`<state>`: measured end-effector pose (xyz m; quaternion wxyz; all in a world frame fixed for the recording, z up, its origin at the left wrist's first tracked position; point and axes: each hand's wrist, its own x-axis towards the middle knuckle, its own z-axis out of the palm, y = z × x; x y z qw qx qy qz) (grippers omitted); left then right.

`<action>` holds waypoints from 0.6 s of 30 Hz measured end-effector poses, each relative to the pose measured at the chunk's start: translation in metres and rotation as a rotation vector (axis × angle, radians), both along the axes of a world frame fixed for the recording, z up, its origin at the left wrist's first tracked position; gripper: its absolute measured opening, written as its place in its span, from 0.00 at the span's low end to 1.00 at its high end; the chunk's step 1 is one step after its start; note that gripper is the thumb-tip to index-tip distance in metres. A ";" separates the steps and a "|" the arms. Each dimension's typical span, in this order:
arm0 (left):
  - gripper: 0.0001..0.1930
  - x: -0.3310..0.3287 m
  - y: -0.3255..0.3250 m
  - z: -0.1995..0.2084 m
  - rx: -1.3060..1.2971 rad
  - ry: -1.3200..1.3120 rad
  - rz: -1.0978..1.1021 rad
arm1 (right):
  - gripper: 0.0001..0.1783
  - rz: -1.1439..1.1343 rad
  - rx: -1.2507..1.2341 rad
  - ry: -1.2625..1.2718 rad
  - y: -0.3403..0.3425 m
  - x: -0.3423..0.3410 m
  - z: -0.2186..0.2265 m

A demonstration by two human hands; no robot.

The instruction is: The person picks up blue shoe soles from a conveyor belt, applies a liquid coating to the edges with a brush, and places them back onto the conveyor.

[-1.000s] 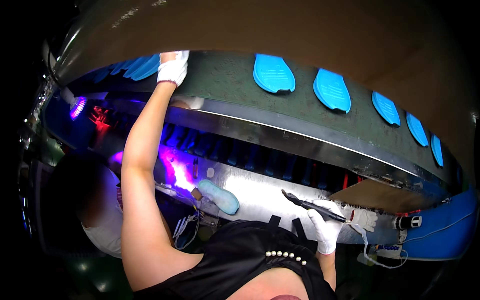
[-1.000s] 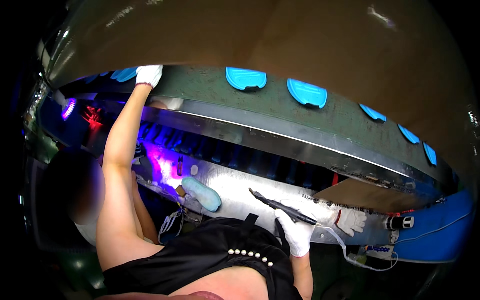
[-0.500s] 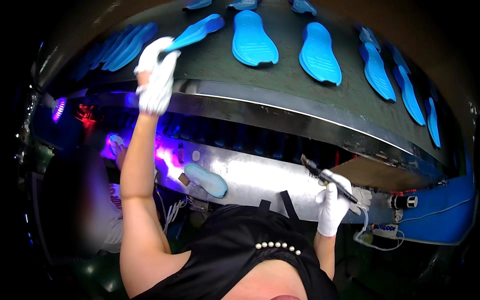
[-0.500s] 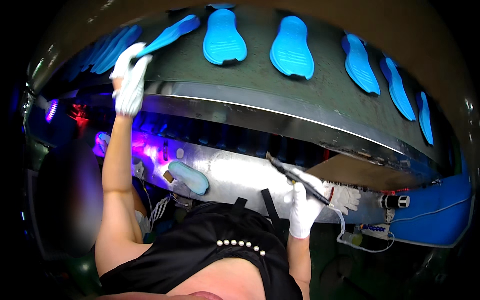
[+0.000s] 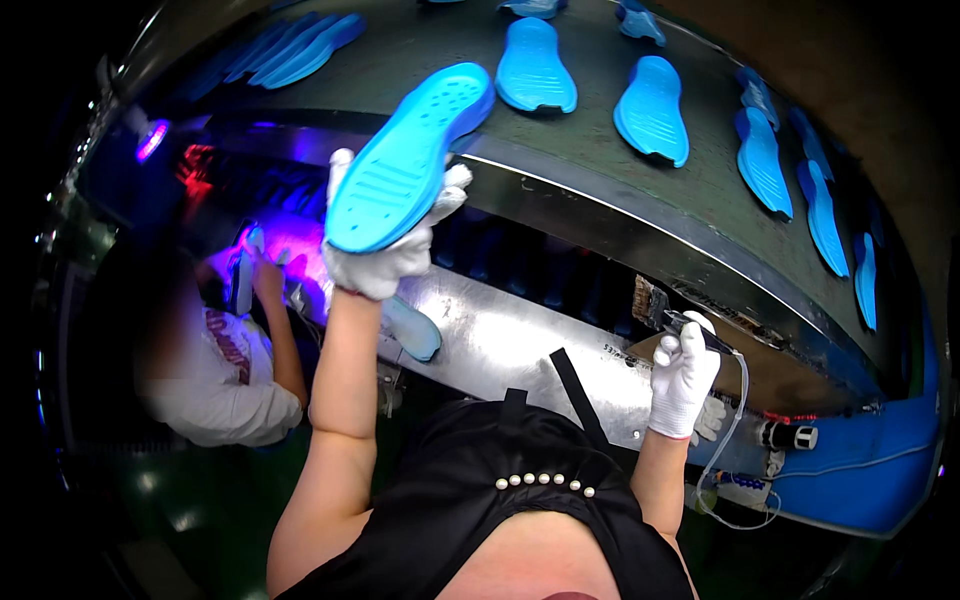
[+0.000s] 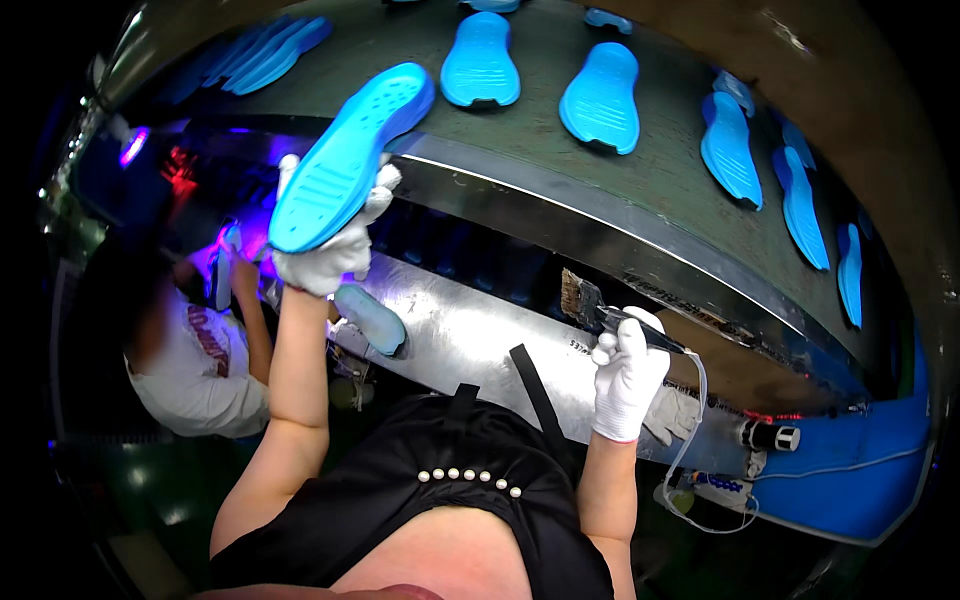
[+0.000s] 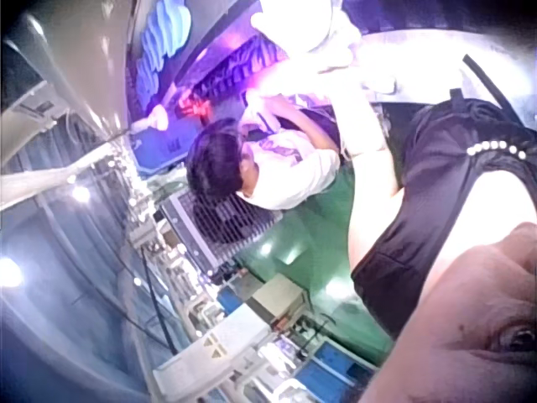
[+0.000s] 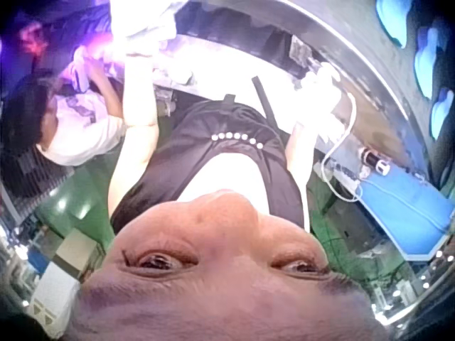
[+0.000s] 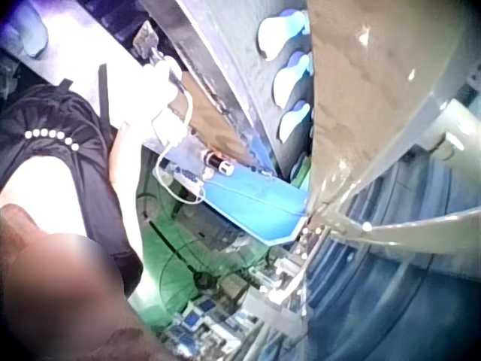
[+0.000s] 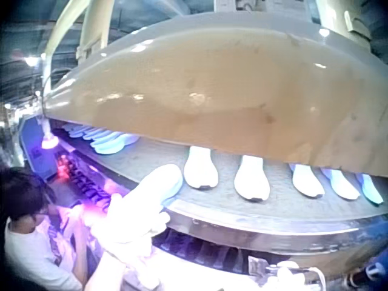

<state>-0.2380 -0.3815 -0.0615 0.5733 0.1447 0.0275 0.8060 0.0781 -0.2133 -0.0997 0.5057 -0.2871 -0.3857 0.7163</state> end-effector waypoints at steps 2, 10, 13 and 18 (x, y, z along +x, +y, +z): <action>0.50 0.002 0.006 -0.007 0.028 -0.071 -0.085 | 0.10 0.062 0.029 -0.023 0.000 0.003 -0.005; 0.51 0.104 0.029 -0.025 -0.070 -0.008 0.126 | 0.11 0.184 0.479 -0.325 -0.009 -0.085 0.081; 0.50 0.134 0.031 -0.018 -0.242 0.022 0.283 | 0.12 -0.014 1.165 -0.332 -0.024 -0.114 0.075; 0.53 0.115 0.030 -0.036 -0.079 -0.058 0.176 | 0.15 0.282 1.497 -0.729 -0.061 -0.044 0.073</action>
